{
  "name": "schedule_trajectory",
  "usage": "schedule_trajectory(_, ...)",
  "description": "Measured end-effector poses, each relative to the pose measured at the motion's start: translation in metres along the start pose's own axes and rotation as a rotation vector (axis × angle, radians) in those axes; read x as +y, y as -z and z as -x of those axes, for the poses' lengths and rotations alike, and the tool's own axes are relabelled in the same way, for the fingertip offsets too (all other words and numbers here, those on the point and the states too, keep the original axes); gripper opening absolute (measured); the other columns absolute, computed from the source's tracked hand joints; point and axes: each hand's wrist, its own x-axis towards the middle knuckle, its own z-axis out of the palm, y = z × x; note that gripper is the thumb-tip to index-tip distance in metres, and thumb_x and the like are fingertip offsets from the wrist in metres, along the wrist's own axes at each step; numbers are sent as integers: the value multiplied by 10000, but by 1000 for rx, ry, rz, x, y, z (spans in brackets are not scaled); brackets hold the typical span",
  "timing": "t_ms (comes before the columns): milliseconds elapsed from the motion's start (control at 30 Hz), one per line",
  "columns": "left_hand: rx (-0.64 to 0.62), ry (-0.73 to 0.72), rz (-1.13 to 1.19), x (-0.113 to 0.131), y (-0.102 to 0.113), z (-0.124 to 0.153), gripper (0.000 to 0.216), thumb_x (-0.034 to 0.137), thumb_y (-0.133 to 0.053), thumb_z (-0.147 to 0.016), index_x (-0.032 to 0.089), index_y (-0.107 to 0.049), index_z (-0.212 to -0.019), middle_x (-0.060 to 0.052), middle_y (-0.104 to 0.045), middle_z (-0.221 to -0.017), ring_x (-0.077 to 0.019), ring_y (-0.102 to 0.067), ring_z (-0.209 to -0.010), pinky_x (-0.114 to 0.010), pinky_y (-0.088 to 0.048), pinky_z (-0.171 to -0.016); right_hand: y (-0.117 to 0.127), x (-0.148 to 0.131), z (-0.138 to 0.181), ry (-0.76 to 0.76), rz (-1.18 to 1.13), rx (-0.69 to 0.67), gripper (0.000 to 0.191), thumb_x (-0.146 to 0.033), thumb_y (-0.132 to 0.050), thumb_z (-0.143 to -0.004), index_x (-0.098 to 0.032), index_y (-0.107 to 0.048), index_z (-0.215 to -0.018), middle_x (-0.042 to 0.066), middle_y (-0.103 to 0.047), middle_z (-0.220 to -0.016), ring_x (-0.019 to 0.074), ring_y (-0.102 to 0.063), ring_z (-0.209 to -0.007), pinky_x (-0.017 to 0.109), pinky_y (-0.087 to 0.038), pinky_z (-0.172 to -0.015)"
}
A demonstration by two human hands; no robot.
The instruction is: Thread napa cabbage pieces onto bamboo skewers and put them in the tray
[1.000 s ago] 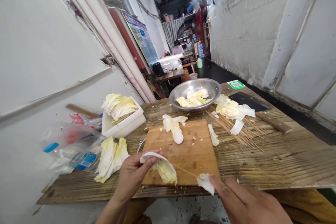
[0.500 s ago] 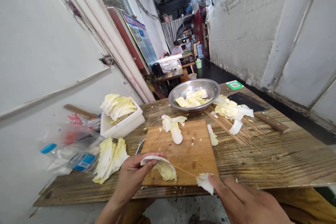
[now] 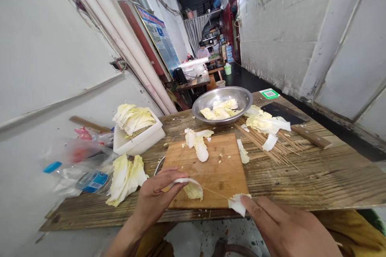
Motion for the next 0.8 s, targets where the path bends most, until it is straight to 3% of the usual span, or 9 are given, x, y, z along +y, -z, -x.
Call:
schedule_trajectory(133, -159, 139, 14, 4, 5, -6, 116, 217, -672, -796, 246, -749, -877, -5, -767, -860, -174, -718, -832, -258, -553, -808, -1, 6, -3, 89, -12, 18, 532, -96, -345, -854, -221, -440, -1362, 34, -705, -985, 189, -695, -711, 259, -559, -509)
schedule_trajectory(300, -295, 282, 109, 17, 14, -17, 121, 248, -661, -796, 217, -762, -855, -29, -768, -850, -184, -727, -766, -241, -568, -727, 3, 2, -5, 13, -55, -6, 517, -72, -314, -856, -244, -467, -1320, 68, -692, -1067, 239, -695, -844, 319, -590, -593)
schedule_trajectory(467, -263, 221, 163, 22, 13, -21, 127, 203, -662, -787, 217, -766, -857, -38, -767, -836, -179, -728, -742, -232, -572, -698, 10, 2, -3, 44, -104, -63, 594, -51, -364, -825, -244, -403, -1385, 68, -657, -1166, 238, -672, -946, 337, -595, -710)
schedule_trajectory(600, -245, 127, 161, 20, 8, -20, 163, 161, -650, -794, 226, -761, -894, -34, -767, -856, -170, -726, -794, -225, -568, -731, 15, 2, -3, 22, -93, -59, 590, -42, -359, -825, -227, -395, -1385, 79, -660, -1154, 234, -674, -934, 320, -590, -689)
schedule_trajectory(800, -224, 69, 124, 17, 4, -16, 164, 199, -661, -809, 289, -747, -915, 15, -767, -862, -165, -727, -798, -349, -489, -969, 17, -3, -6, 41, -74, 21, 519, -75, -370, -865, -223, -419, -1360, 63, -693, -1069, 214, -691, -856, 282, -581, -666)
